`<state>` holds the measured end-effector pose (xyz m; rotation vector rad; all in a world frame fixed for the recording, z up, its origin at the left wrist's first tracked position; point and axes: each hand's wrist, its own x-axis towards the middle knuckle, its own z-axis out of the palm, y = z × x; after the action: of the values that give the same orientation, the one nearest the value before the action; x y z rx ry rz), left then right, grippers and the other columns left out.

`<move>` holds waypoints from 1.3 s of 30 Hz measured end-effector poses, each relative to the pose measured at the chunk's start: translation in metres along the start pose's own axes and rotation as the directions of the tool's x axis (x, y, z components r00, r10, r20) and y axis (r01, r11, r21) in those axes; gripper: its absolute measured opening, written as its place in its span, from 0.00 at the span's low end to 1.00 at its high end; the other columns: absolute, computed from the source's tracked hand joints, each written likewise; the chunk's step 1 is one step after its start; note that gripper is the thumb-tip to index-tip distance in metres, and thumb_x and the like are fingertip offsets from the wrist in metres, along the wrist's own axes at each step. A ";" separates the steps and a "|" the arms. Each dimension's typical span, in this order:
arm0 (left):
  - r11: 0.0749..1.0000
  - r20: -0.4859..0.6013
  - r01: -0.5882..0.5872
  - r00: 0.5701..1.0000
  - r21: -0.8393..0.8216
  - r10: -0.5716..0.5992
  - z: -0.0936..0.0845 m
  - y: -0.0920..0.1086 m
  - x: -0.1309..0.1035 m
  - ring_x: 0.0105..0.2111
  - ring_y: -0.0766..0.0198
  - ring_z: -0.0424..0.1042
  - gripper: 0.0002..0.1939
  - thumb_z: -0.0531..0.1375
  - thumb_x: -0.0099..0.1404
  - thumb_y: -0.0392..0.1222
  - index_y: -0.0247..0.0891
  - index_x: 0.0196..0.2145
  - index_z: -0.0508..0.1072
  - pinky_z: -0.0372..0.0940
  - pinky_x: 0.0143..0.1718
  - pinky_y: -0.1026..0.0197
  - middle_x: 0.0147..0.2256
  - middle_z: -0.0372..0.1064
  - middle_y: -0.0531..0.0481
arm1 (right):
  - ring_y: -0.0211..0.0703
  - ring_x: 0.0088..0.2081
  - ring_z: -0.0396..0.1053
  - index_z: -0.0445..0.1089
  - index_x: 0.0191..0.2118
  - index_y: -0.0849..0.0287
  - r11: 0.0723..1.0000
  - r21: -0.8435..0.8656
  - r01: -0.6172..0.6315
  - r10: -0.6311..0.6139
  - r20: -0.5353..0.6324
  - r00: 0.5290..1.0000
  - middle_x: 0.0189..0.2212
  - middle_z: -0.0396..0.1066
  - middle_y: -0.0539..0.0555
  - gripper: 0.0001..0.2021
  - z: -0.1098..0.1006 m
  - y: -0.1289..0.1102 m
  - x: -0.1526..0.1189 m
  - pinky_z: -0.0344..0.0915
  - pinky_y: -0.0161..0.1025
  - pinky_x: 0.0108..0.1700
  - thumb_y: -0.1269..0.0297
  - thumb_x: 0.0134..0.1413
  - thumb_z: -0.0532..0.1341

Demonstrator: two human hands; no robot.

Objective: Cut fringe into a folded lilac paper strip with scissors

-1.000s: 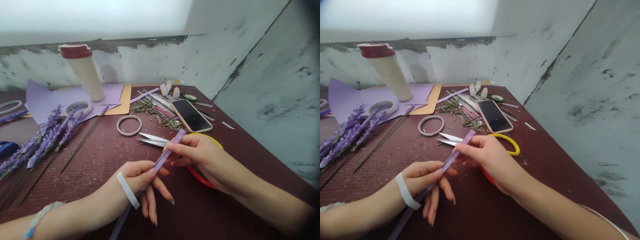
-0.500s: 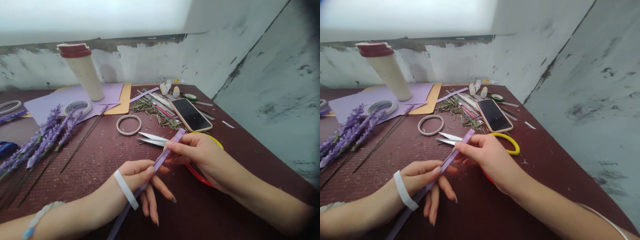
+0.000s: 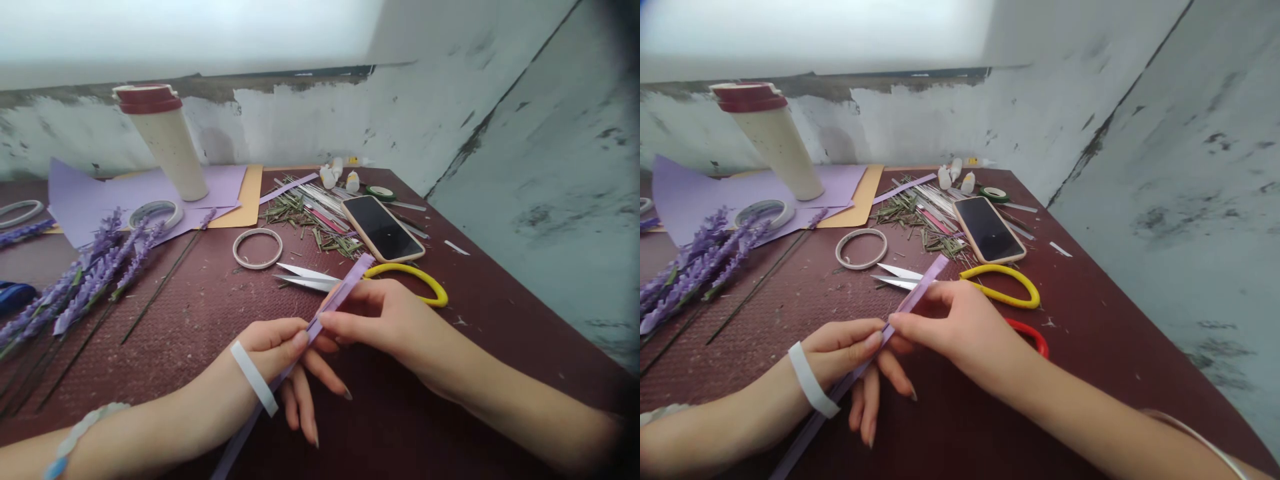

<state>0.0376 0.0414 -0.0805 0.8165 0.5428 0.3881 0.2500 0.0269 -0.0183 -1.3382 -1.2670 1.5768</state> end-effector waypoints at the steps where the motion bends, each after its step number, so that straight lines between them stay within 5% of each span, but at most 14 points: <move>1: 1.000 -0.003 -0.003 1.000 0.001 0.003 -0.001 -0.003 0.000 0.20 0.62 0.82 0.28 0.72 0.71 0.66 0.35 0.46 0.81 0.68 0.21 0.65 0.38 0.89 0.39 | 0.49 0.33 0.77 0.80 0.28 0.55 1.000 -0.011 0.011 -0.011 0.001 1.000 0.27 0.79 0.52 0.21 0.002 0.000 0.000 0.73 0.45 0.40 0.44 0.43 0.82; 19: 0.995 0.025 0.048 0.999 -0.082 -0.046 0.010 0.021 -0.003 0.22 0.62 0.83 0.32 0.78 0.63 0.68 0.32 0.42 0.85 0.71 0.22 0.66 0.32 0.88 0.44 | 0.43 0.30 0.71 0.78 0.27 0.54 0.998 0.032 0.060 -0.058 -0.053 0.997 0.23 0.72 0.47 0.11 0.011 0.006 -0.001 0.72 0.41 0.40 0.54 0.50 0.75; 28: 0.998 -0.004 -0.010 1.000 -0.069 0.010 0.002 -0.001 -0.002 0.20 0.62 0.83 0.26 0.78 0.66 0.63 0.36 0.42 0.84 0.70 0.20 0.67 0.33 0.89 0.44 | 0.45 0.29 0.73 0.78 0.30 0.54 0.993 0.086 0.079 -0.075 -0.048 0.996 0.23 0.71 0.46 0.14 0.012 0.018 -0.001 0.73 0.41 0.39 0.51 0.53 0.77; 31: 0.997 -0.007 -0.020 1.000 -0.074 0.020 -0.001 -0.002 -0.001 0.19 0.61 0.83 0.26 0.78 0.65 0.63 0.35 0.42 0.84 0.70 0.19 0.66 0.33 0.89 0.43 | 0.50 0.36 0.78 0.78 0.33 0.53 0.992 -0.074 0.105 -0.102 0.036 0.994 0.28 0.76 0.49 0.17 0.004 0.009 -0.002 0.74 0.43 0.43 0.45 0.57 0.75; 34: 0.993 -0.059 -0.053 0.997 -0.107 0.046 0.001 0.006 -0.001 0.19 0.62 0.83 0.23 0.80 0.64 0.58 0.34 0.42 0.83 0.70 0.18 0.68 0.32 0.89 0.44 | 0.54 0.42 0.79 0.79 0.41 0.52 0.901 -0.409 0.144 -0.124 0.075 0.989 0.38 0.80 0.53 0.19 -0.019 0.002 -0.003 0.74 0.46 0.45 0.40 0.62 0.69; 37: 0.989 -0.075 -0.058 0.996 -0.137 0.048 0.004 0.015 -0.002 0.19 0.61 0.84 0.20 0.81 0.64 0.50 0.34 0.41 0.82 0.73 0.18 0.68 0.32 0.89 0.46 | 0.60 0.42 0.77 0.76 0.41 0.52 0.590 -0.802 0.091 -0.209 -0.043 0.977 0.40 0.79 0.58 0.19 -0.052 0.005 -0.002 0.73 0.53 0.45 0.42 0.56 0.71; 39: 0.985 -0.074 -0.069 0.996 -0.159 0.058 0.004 0.018 -0.002 0.20 0.60 0.85 0.18 0.81 0.64 0.47 0.34 0.41 0.81 0.74 0.18 0.67 0.31 0.89 0.47 | 0.63 0.44 0.78 0.75 0.41 0.52 0.455 -0.888 0.063 -0.227 -0.047 0.973 0.43 0.78 0.61 0.20 -0.070 0.011 -0.001 0.75 0.57 0.49 0.43 0.51 0.74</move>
<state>0.0360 0.0495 -0.0637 0.6675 0.5436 0.5140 0.3192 0.0395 -0.0276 -1.8268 -2.1745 0.5662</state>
